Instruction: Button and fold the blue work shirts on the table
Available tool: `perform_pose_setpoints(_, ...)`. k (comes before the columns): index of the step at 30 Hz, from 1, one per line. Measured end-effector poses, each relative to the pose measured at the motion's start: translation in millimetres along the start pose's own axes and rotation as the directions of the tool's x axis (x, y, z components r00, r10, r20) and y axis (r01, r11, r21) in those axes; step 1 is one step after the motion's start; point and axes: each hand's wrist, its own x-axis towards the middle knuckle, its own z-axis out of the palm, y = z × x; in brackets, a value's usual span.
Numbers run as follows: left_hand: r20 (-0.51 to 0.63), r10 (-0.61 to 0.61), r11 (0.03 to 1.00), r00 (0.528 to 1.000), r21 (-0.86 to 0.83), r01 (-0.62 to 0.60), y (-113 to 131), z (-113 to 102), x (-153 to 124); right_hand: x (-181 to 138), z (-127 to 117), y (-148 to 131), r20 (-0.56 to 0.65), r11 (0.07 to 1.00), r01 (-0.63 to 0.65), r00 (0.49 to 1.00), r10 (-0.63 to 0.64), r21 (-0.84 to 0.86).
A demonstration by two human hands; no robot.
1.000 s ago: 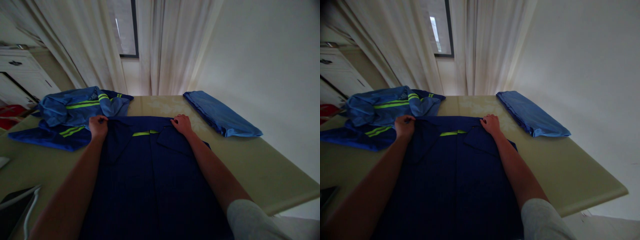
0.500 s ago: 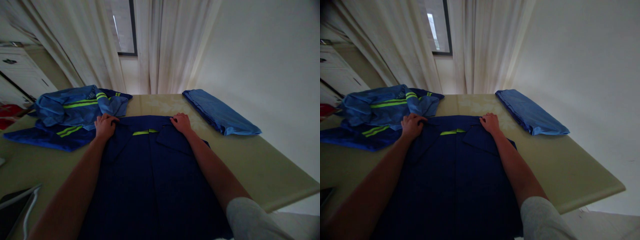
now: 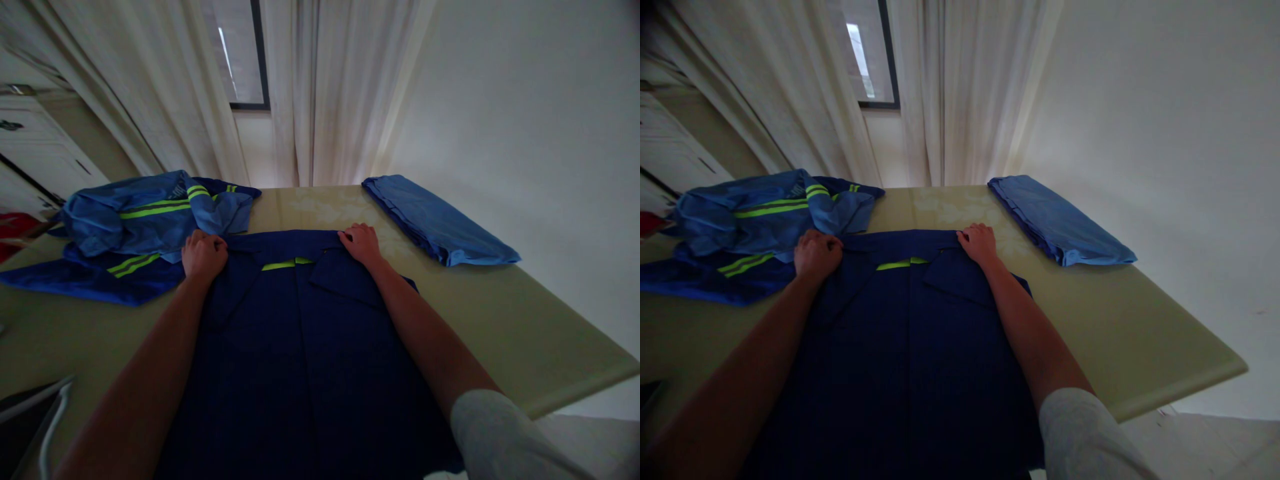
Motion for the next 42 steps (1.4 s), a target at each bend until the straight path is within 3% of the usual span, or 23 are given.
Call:
perform_pose_setpoints(4,-0.051,-0.009,0.996,0.999,0.083,0.013,8,-5,-6,0,1,-1,0.003,1.000,-0.002,1.000,0.002,0.007)
perform_pose_setpoints(8,-0.060,0.127,0.987,0.990,0.110,-0.120,14,-7,-8,0,1,1,0.013,1.000,0.006,1.000,-0.007,0.022)
perform_pose_setpoints(12,0.082,0.232,0.970,0.969,0.051,-0.237,12,3,-6,1,0,1,-0.009,0.998,0.027,1.000,-0.027,0.061)
perform_pose_setpoints(15,0.205,0.175,0.981,0.963,0.046,-0.188,7,14,-4,2,3,-1,-0.027,0.992,0.095,0.995,-0.093,0.081)
perform_pose_setpoints(17,0.227,0.153,0.984,0.962,0.050,-0.168,4,18,-4,2,9,-2,0.027,0.987,0.130,0.991,-0.133,0.096)
perform_pose_setpoints(20,0.187,0.128,0.989,0.974,0.046,-0.139,5,17,-5,1,20,0,0.176,0.990,0.072,0.980,-0.092,0.119)
perform_pose_setpoints(23,0.068,0.051,0.997,0.996,0.046,-0.054,12,7,-10,1,25,2,0.234,0.994,-0.029,0.972,0.002,0.109)
perform_pose_setpoints(25,-0.021,0.024,0.998,1.000,0.051,-0.022,19,-3,-18,0,23,-1,0.205,0.992,-0.081,0.977,0.060,0.099)
perform_pose_setpoints(27,-0.051,0.079,0.995,0.996,0.062,-0.076,27,-15,-28,-2,15,-6,0.091,0.987,-0.127,0.989,0.118,0.097)
perform_pose_setpoints(30,0.041,0.163,0.983,0.986,0.081,-0.166,35,-35,-49,-15,-5,-16,-0.127,0.990,-0.075,0.988,0.090,0.117)
perform_pose_setpoints(34,0.244,0.139,0.978,0.960,0.120,-0.172,21,-65,-87,-58,-42,-23,-0.187,0.975,0.180,0.970,-0.153,0.133)
perform_pose_setpoints(37,0.336,0.159,0.971,0.928,0.118,-0.209,-8,-96,-140,-121,-76,-16,-0.195,0.961,0.201,0.967,-0.163,0.191)
perform_pose_setpoints(39,0.259,0.195,0.973,0.946,0.070,-0.219,-29,-119,-191,-176,-99,-6,-0.200,0.953,0.153,0.975,-0.101,0.261)
perform_pose_setpoints(42,0.017,0.132,0.991,0.991,-0.017,-0.132,-55,-145,-282,-268,-126,11,-0.209,0.933,0.021,0.976,0.058,0.359)
